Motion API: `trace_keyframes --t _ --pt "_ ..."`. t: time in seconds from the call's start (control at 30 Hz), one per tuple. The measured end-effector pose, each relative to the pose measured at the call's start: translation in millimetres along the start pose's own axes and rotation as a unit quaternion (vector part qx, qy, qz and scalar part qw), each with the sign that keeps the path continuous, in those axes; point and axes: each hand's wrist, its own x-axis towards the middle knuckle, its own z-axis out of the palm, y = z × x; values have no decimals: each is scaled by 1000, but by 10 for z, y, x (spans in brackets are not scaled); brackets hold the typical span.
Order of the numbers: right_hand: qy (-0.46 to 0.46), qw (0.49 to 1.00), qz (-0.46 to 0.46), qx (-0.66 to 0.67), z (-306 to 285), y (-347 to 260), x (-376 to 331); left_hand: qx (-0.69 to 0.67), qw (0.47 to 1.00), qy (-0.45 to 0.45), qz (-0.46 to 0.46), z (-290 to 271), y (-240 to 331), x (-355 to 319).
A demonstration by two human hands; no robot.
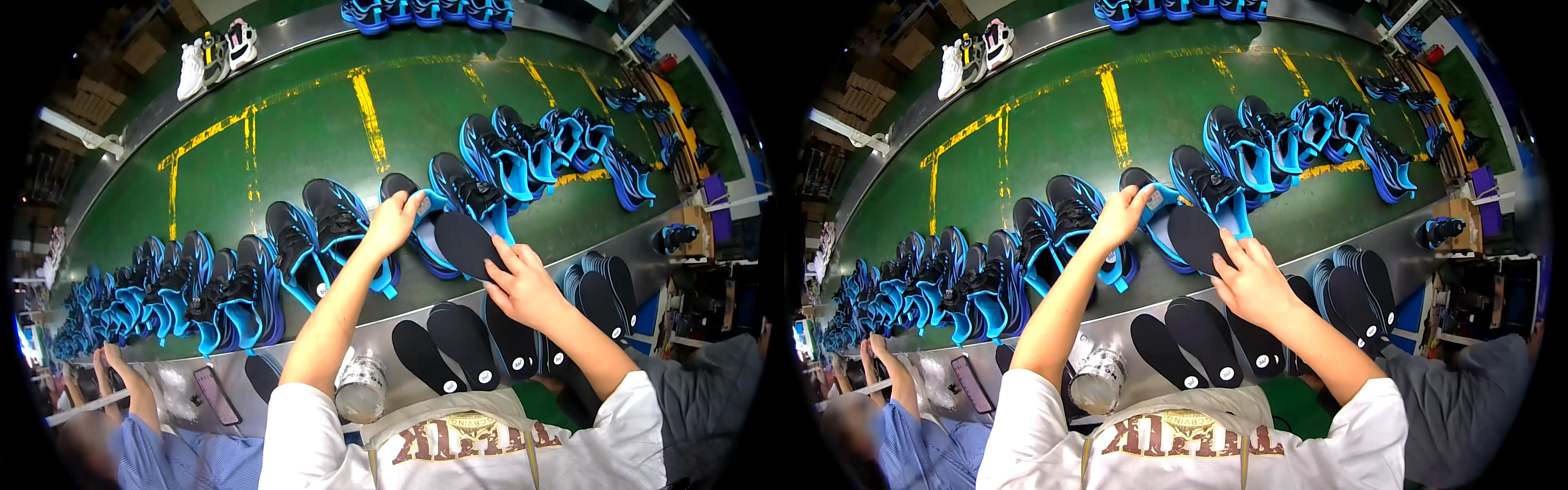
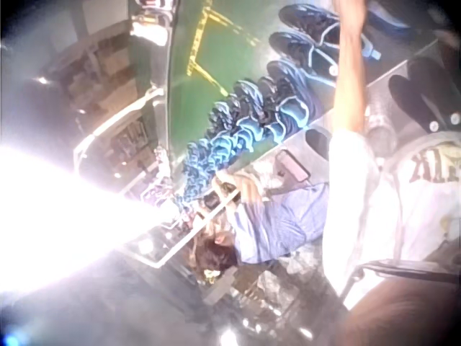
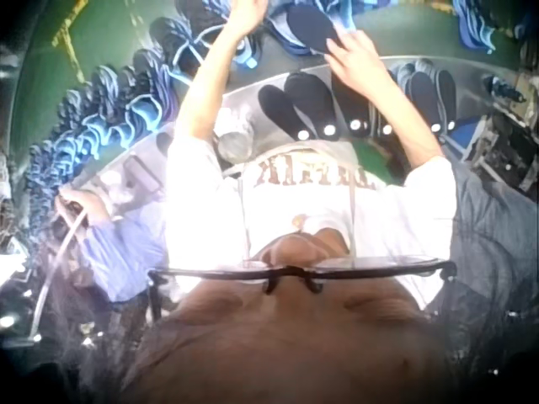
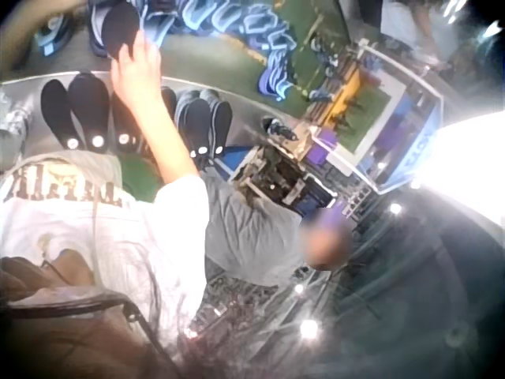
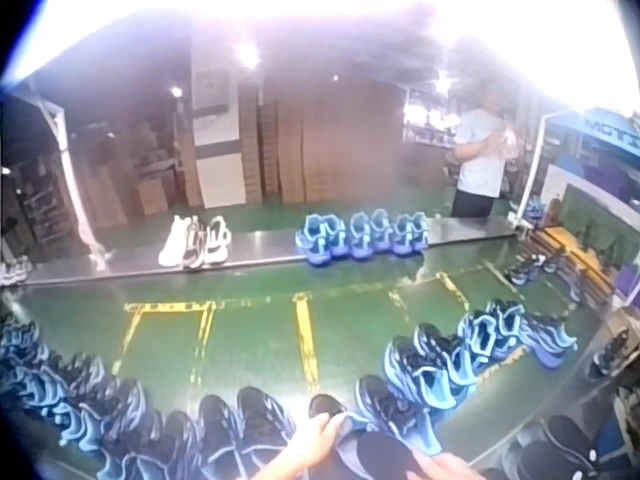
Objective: The person inserts insoles into shoes along an assembly table by hand, retrieves additional insoles from a storage rack, and inserts more insoles into shoes.
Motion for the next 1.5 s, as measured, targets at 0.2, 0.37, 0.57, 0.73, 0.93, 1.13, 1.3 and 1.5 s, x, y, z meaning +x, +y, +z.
trace_keyframes --t 0.2,0.37,0.57,0.73,0.93,1.13,1.3,1.5 --pt "-75 993 -58 -73 127 -25 360 -65 995 36 -65 70 -54 -95" --pt "-106 988 17 -107 848 16 661 -97 989 71 -90 200 2 -66" --pt "-38 992 115 22 970 -56 747 -105 988 65 -91 177 -99 -3" --pt "-232 961 139 49 592 65 794 -154 983 64 -71 176 -149 -25" --pt "-220 974 16 48 794 292 858 -155 983 7 -93 96 -11 -24" --pt "-152 988 15 1 1219 254 938 -144 985 24 -87 123 -40 -1" --pt "-285 956 -5 -67 1129 307 1010 -70 996 9 -60 144 -147 -3" --pt "-465 872 -11 -152 1003 257 1241 -131 989 -49 -51 115 -195 16"
